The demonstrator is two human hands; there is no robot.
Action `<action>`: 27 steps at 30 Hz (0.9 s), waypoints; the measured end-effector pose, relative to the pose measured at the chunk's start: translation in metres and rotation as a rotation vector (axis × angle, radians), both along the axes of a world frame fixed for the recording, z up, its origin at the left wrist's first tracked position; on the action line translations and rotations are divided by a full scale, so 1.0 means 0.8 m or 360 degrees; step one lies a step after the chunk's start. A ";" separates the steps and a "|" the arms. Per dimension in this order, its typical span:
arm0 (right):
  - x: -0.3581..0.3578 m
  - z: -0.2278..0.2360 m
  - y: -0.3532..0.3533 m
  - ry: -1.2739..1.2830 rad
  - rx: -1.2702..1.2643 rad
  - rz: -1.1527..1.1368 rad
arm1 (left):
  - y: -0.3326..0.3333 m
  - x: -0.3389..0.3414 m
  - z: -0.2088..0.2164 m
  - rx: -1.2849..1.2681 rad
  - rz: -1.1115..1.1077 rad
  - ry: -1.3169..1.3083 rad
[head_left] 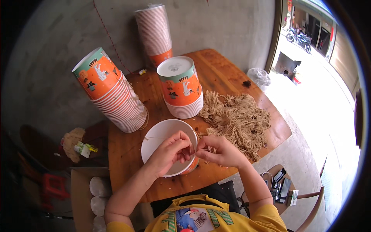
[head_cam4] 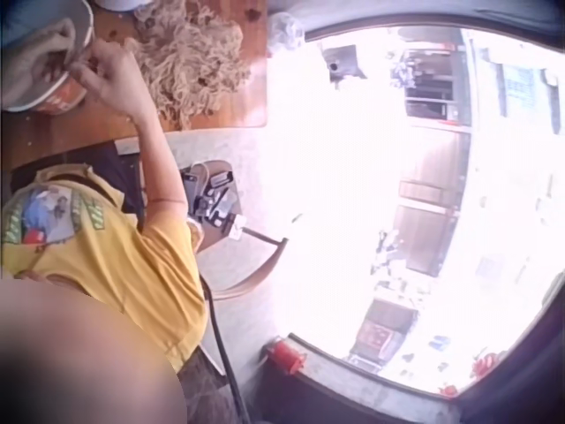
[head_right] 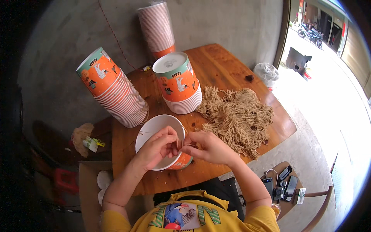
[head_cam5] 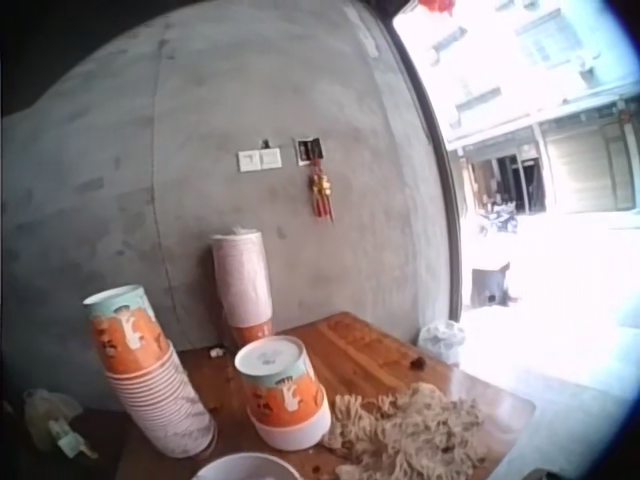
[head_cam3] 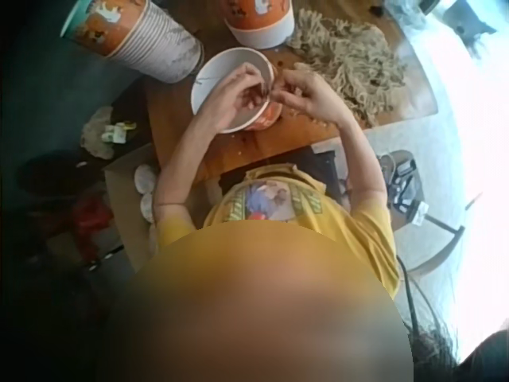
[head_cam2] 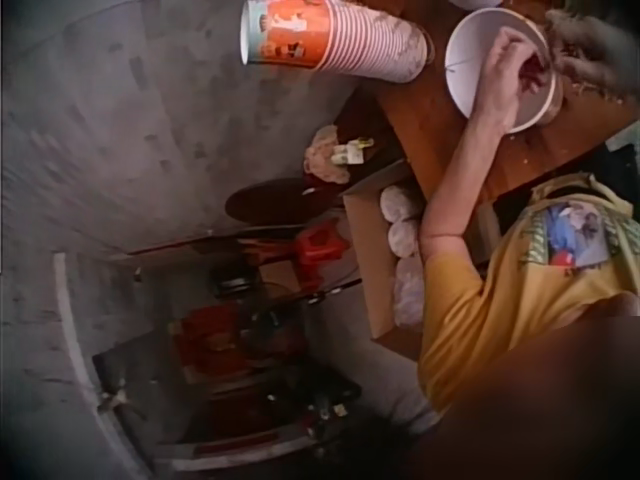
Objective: Packaging brown fibrous material into decorated paper cups.
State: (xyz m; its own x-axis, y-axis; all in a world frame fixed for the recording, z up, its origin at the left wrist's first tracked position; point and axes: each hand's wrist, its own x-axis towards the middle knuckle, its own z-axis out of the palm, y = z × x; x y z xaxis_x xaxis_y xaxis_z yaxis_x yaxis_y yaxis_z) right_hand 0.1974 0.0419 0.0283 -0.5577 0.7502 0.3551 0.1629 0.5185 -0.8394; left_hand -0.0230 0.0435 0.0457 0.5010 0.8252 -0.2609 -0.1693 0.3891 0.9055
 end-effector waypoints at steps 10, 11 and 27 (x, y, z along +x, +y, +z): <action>-0.021 -0.010 -0.003 -0.0119 -0.0105 -0.0053 | 0.004 -0.003 -0.007 0.0182 0.0022 0.0176; -0.020 -0.008 -0.001 -0.0147 -0.0155 0.0011 | 0.002 -0.002 -0.006 0.0181 0.0023 0.0231; -0.010 0.032 0.024 -0.0253 0.0611 0.0176 | -0.007 0.002 -0.018 0.0525 -0.0011 0.0491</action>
State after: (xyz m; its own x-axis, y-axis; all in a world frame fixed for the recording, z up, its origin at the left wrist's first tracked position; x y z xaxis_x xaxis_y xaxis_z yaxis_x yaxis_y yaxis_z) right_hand 0.1893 0.0608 0.0541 -0.6979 0.5127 0.5001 0.2003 0.8101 -0.5510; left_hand -0.0211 0.0378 0.0314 0.4471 0.8861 -0.1226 0.1294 0.0715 0.9890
